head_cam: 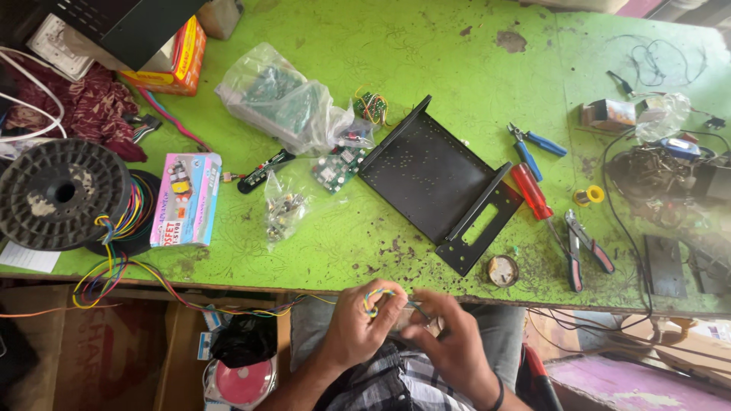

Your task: The person solders wires to a small electronic component using a soldering iron and solder. They then strip the ends of additional wires with wire strippers and prepare them for further soldering.

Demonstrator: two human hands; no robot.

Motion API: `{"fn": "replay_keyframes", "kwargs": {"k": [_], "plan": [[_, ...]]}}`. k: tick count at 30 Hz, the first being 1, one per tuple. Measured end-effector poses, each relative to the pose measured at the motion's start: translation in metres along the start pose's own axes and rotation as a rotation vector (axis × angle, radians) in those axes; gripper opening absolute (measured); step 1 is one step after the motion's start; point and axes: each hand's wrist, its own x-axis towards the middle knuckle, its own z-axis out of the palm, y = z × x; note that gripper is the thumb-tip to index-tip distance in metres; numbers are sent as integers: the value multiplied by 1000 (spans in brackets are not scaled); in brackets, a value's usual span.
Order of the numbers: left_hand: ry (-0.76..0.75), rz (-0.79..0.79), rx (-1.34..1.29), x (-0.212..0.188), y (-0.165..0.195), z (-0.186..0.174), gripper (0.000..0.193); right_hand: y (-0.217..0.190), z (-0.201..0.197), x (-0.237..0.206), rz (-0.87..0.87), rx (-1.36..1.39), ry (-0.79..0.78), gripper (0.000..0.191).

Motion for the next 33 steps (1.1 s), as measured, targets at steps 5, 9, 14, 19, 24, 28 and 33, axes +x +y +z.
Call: {"fn": "replay_keyframes", "kwargs": {"k": [5, 9, 14, 19, 24, 28, 33], "plan": [[-31, 202, -127, 3, -1, 4, 23, 0, -3, 3, -77, -218, 65, 26], [-29, 223, -83, 1, -1, 10, 25, 15, -12, -2, 424, 677, -148, 32], [-144, 201, -143, 1, -3, 6, 23, 32, -16, -12, 545, 944, -232, 29], [-138, 347, 386, 8, -6, -6, 27, 17, -26, 4, 214, 124, -47, 13], [-179, 175, 598, 25, 1, -25, 31, -34, -66, 23, -209, -749, 354, 23], [-272, 88, 310, 28, 19, -30, 37, -62, -68, 31, -367, -793, 504, 20], [-28, 226, 217, 30, 38, -39, 34, -72, -69, 34, -436, -781, 519, 16]]}}
